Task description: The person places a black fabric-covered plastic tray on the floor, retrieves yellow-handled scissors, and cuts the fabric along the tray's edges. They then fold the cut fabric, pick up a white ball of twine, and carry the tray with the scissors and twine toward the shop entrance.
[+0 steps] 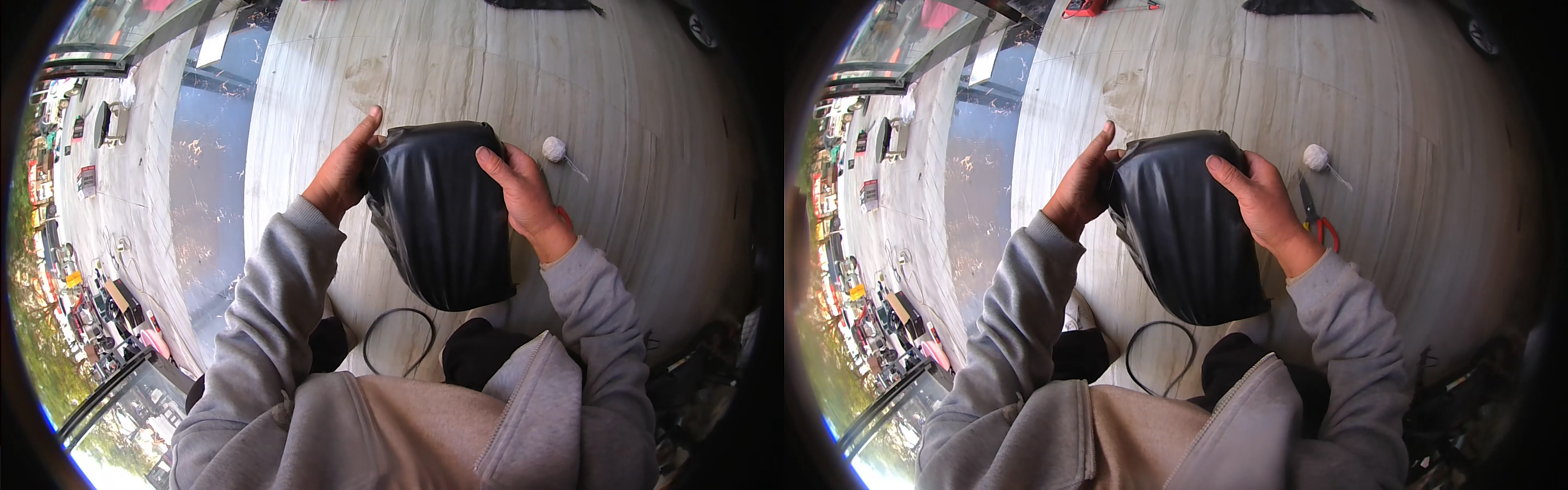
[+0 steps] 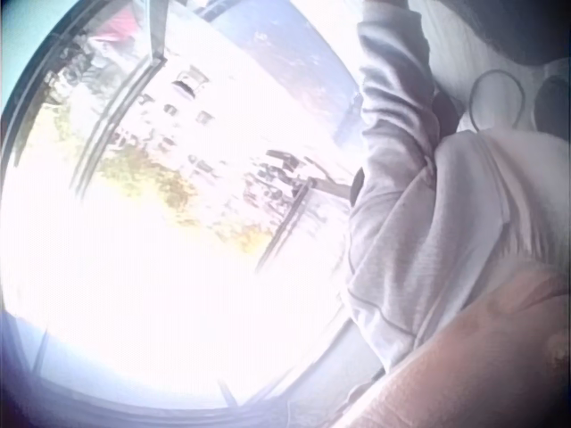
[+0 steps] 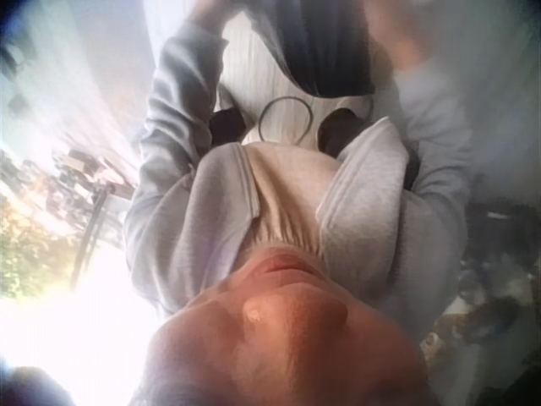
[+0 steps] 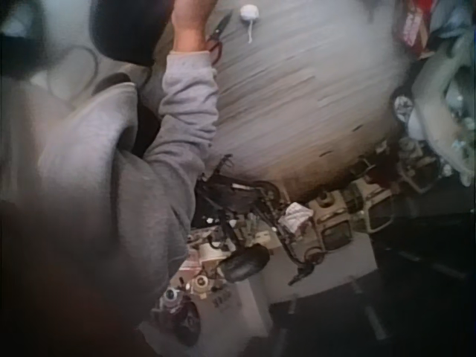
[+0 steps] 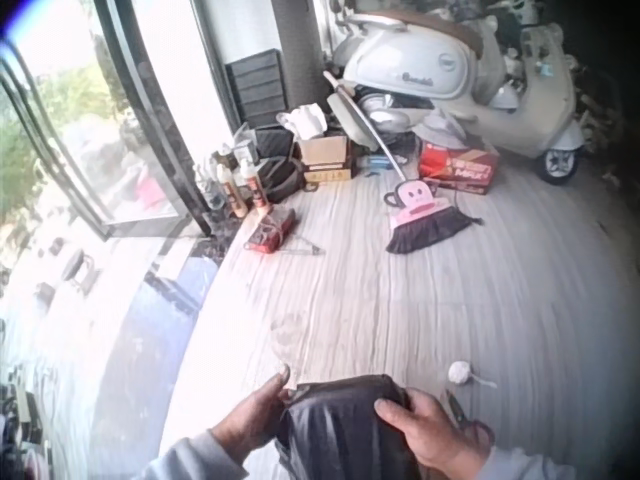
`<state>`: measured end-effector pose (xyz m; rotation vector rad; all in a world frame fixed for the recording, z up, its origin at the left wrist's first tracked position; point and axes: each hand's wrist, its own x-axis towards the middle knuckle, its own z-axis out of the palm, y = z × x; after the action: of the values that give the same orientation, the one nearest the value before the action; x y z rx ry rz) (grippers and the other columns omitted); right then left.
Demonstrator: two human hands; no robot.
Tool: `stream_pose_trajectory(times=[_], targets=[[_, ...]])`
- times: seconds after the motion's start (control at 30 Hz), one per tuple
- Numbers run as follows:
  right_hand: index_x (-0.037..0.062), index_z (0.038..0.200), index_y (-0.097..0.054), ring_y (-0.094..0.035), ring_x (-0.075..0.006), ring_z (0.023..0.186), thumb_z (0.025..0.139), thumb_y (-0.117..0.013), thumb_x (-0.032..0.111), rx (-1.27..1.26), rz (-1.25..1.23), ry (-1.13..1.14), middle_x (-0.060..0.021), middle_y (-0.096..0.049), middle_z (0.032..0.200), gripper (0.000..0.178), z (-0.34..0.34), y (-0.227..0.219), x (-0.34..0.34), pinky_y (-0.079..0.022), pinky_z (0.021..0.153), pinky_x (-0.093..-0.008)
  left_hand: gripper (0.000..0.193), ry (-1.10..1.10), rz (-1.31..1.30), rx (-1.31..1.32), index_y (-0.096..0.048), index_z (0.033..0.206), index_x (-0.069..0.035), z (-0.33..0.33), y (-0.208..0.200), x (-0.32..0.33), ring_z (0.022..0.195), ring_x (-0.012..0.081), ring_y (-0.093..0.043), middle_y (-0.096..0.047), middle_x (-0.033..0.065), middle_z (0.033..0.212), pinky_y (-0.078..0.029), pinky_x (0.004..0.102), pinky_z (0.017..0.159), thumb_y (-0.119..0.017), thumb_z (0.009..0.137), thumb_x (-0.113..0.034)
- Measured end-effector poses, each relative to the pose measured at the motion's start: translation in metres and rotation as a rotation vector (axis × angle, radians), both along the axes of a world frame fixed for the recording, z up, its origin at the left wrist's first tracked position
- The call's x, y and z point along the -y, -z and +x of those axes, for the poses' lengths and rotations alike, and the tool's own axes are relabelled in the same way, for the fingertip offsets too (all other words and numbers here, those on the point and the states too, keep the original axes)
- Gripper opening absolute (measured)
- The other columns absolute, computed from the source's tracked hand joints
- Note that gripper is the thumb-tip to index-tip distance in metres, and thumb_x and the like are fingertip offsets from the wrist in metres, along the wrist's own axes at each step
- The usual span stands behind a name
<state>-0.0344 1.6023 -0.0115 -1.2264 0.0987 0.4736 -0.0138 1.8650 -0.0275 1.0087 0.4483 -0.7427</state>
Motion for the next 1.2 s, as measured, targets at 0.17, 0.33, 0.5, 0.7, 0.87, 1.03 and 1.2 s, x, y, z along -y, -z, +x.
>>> stream_pose_trajectory(times=[0.17, 0.33, 0.5, 0.7, 0.87, 1.03, 1.2], targets=[[-0.0014, 0.101, -0.062, -0.056, -0.0069, 0.086, 0.090, -0.066, 0.031, -0.010, -0.035, 0.045, -0.0005, -0.062, 0.095, 0.035, -0.003, 0.009, 0.004, -0.045, 0.079, -0.0233, 0.066, -0.187, -0.014, 0.112, -0.058, 0.119, 0.002, -0.025, 0.025, 0.017, 0.107, 0.0209, -0.056, -0.062, 0.0138, 0.117, -0.041, 0.0306, 0.098, -0.050, 0.092, -0.058], [-0.0015, 0.101, -0.062, -0.057, -0.0079, 0.088, 0.091, -0.065, 0.032, -0.090, -0.040, 0.142, -0.0021, -0.063, 0.097, 0.035, 0.000, 0.012, 0.009, -0.046, 0.080, -0.0237, 0.044, -0.290, -0.061, 0.088, -0.062, 0.106, -0.003, -0.047, 0.037, 0.025, 0.084, 0.0166, -0.060, -0.065, 0.0070, 0.097, -0.048, 0.0319, 0.074, -0.060, 0.091, -0.045], [-0.0023, 0.104, -0.062, -0.058, -0.0093, 0.094, 0.092, -0.063, 0.032, -0.144, -0.018, 0.146, -0.0039, -0.064, 0.102, 0.036, -0.002, 0.013, 0.013, -0.045, 0.085, -0.0255, 0.028, -0.406, 0.069, 0.146, -0.052, 0.074, -0.012, -0.038, 0.040, 0.029, 0.061, 0.0080, -0.046, -0.051, -0.0033, 0.069, -0.039, 0.0244, 0.057, -0.066, 0.091, -0.031], [-0.0037, 0.108, -0.063, -0.059, -0.0115, 0.099, 0.093, -0.062, 0.032, -0.176, 0.084, 0.126, -0.0062, -0.065, 0.107, 0.039, -0.002, 0.023, 0.016, -0.046, 0.087, -0.0257, 0.025, -0.405, 0.096, 0.236, -0.058, 0.090, -0.006, -0.034, 0.048, 0.041, 0.071, 0.0079, -0.051, -0.060, -0.0002, 0.079, -0.044, 0.0234, 0.066, -0.054, 0.098, -0.029], [-0.0036, 0.110, -0.063, -0.060, -0.0128, 0.102, 0.094, -0.060, 0.037, -0.234, 0.090, 0.148, -0.0075, -0.065, 0.111, 0.044, 0.000, 0.028, 0.011, -0.046, 0.091, -0.0260, 0.032, -0.377, 0.339, 0.339, -0.059, 0.091, -0.002, -0.030, 0.053, 0.047, 0.071, 0.0070, -0.050, -0.059, 0.0001, 0.079, -0.044, 0.0234, 0.067, -0.048, 0.101, -0.031], [-0.0038, 0.110, -0.063, -0.060, -0.0130, 0.103, 0.094, -0.059, 0.037, -0.275, 0.121, 0.121, -0.0074, -0.065, 0.111, 0.044, -0.001, 0.022, 0.007, -0.047, 0.091, -0.0265, 0.031, -0.433, 0.161, 0.220, -0.060, 0.095, -0.002, -0.032, 0.049, 0.048, 0.071, 0.0073, -0.053, -0.062, 0.0005, 0.083, -0.046, 0.0239, 0.068, -0.047, 0.101, -0.030], [-0.0030, 0.108, -0.063, -0.060, -0.0124, 0.101, 0.094, -0.059, 0.037, -0.251, 0.138, 0.096, -0.0062, -0.065, 0.109, 0.042, -0.006, 0.024, 0.007, -0.047, 0.090, -0.0266, 0.031, -0.432, 0.056, 0.161, -0.058, 0.102, -0.002, -0.039, 0.050, 0.046, 0.076, 0.0098, -0.059, -0.064, 0.0032, 0.089, -0.050, 0.0258, 0.072, -0.046, 0.101, -0.031]])
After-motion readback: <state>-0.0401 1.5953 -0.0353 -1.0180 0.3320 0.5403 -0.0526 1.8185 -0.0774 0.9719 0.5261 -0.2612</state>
